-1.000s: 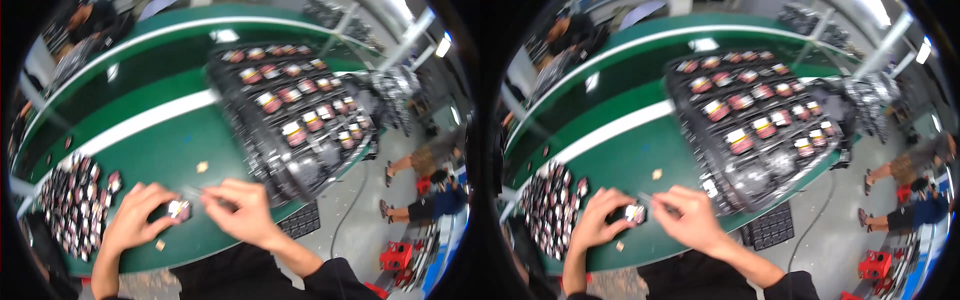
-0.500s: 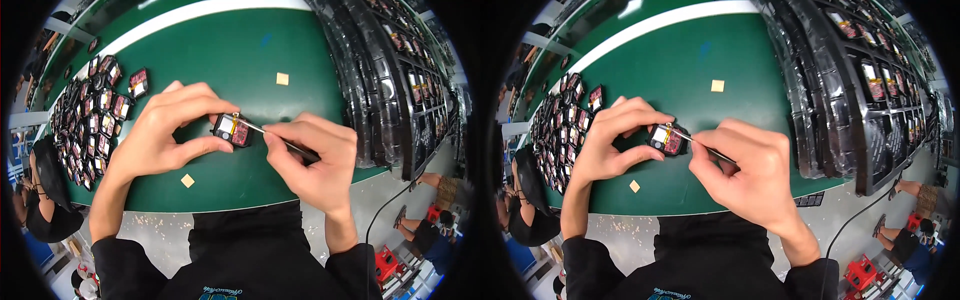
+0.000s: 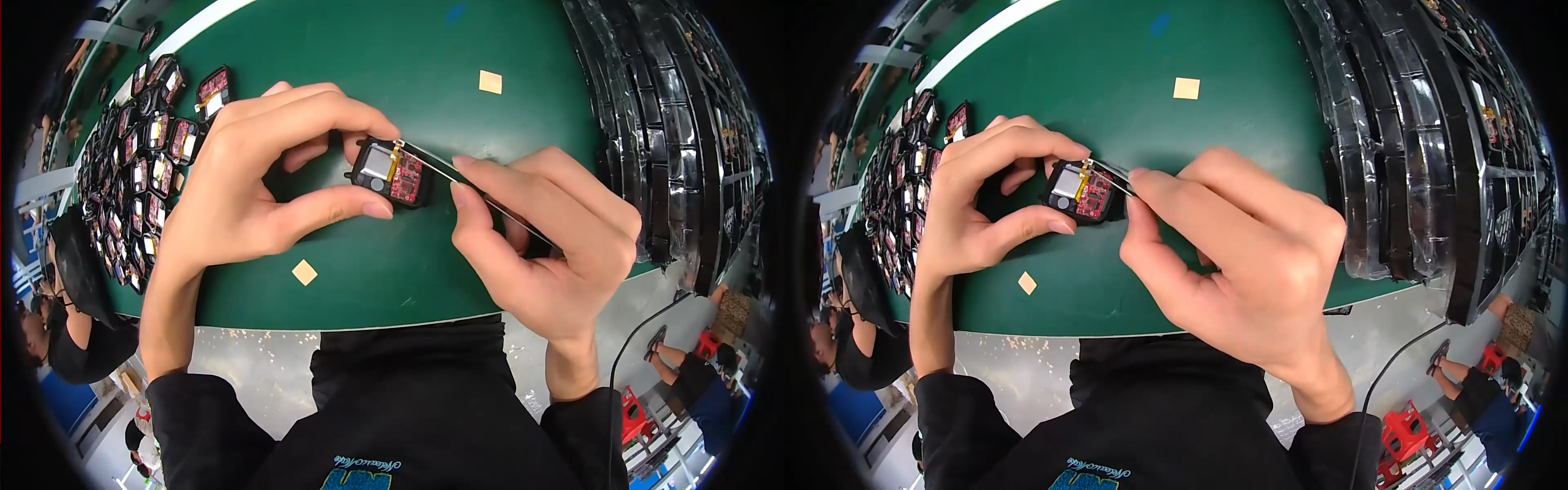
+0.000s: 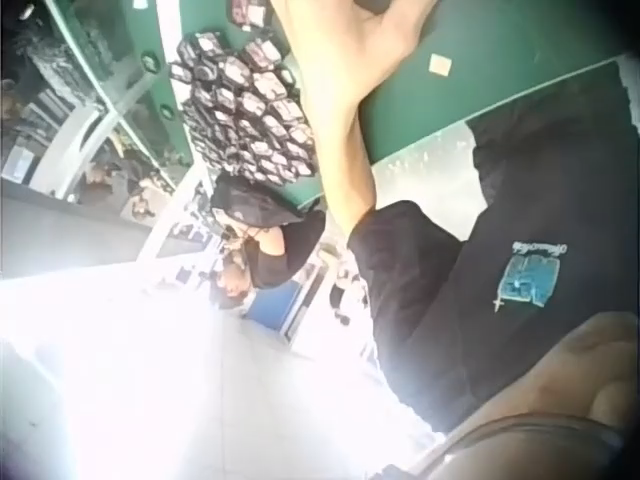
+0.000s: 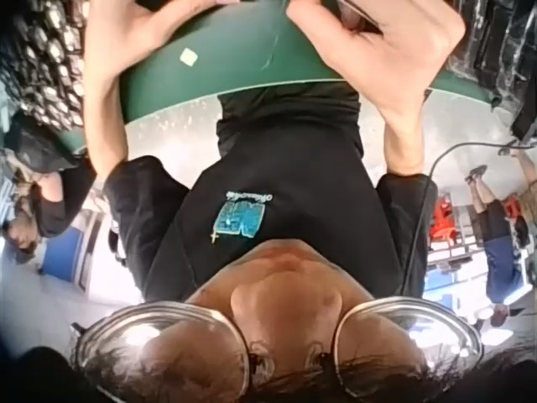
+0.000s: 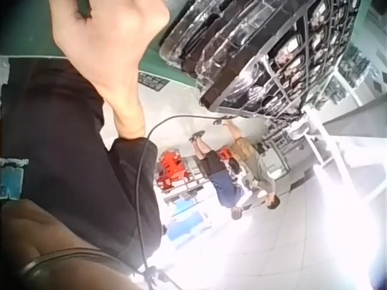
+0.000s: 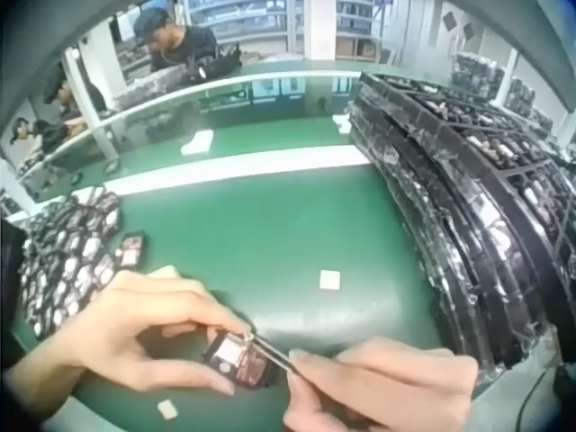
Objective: Assembling small electronic components into a watch frame using tweezers on a production line.
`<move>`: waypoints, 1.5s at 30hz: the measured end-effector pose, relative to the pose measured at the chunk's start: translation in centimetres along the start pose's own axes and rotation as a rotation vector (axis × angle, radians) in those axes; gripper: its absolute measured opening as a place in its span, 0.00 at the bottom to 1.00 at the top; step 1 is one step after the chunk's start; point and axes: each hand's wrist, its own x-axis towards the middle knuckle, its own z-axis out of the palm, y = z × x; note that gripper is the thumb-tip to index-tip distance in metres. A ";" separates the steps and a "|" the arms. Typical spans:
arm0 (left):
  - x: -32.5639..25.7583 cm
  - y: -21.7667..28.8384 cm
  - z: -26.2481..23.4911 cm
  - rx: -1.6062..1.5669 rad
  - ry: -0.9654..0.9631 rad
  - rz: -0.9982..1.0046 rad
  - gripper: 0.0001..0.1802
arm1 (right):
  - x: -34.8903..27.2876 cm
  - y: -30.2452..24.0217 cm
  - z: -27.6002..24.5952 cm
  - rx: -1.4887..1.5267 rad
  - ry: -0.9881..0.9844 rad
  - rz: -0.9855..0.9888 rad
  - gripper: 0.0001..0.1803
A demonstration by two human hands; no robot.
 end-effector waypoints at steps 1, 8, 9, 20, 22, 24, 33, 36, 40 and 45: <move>0.0 0.0 0.0 -0.002 -0.003 -0.004 0.32 | 0.0 0.2 0.2 -0.001 0.019 -0.032 0.14; 0.0 -0.4 -0.2 -0.007 -0.018 0.012 0.34 | 0.0 0.0 0.5 -0.010 0.023 -0.066 0.14; -0.1 -0.5 -0.3 -0.019 -0.033 0.016 0.34 | 0.0 -0.1 0.5 -0.005 0.021 -0.063 0.14; 0.0 -1.3 -1.0 -0.108 -0.123 0.040 0.37 | 0.1 -0.3 -0.7 0.182 -0.113 0.126 0.10; 0.0 -1.2 -1.0 -0.110 -0.119 0.042 0.38 | 0.1 -0.2 -0.7 0.177 -0.123 0.115 0.10; 0.0 -1.1 -1.1 -0.082 -0.134 0.032 0.37 | 0.1 -0.2 -0.6 0.168 -0.133 0.104 0.10; 0.4 -0.8 -1.4 -0.073 -0.170 0.022 0.35 | 0.0 -0.3 -0.7 0.173 -0.127 0.124 0.10; 0.1 -0.6 -1.4 -0.062 -0.172 -0.007 0.35 | 0.1 0.0 -0.5 0.171 -0.163 0.112 0.10; 0.5 -1.0 -1.0 -0.086 -0.155 0.097 0.33 | 0.3 -0.1 -0.7 0.142 -0.174 0.093 0.10; 0.5 -0.9 -1.1 -0.041 -0.163 0.092 0.32 | 0.3 -0.3 -0.7 0.145 -0.160 0.111 0.09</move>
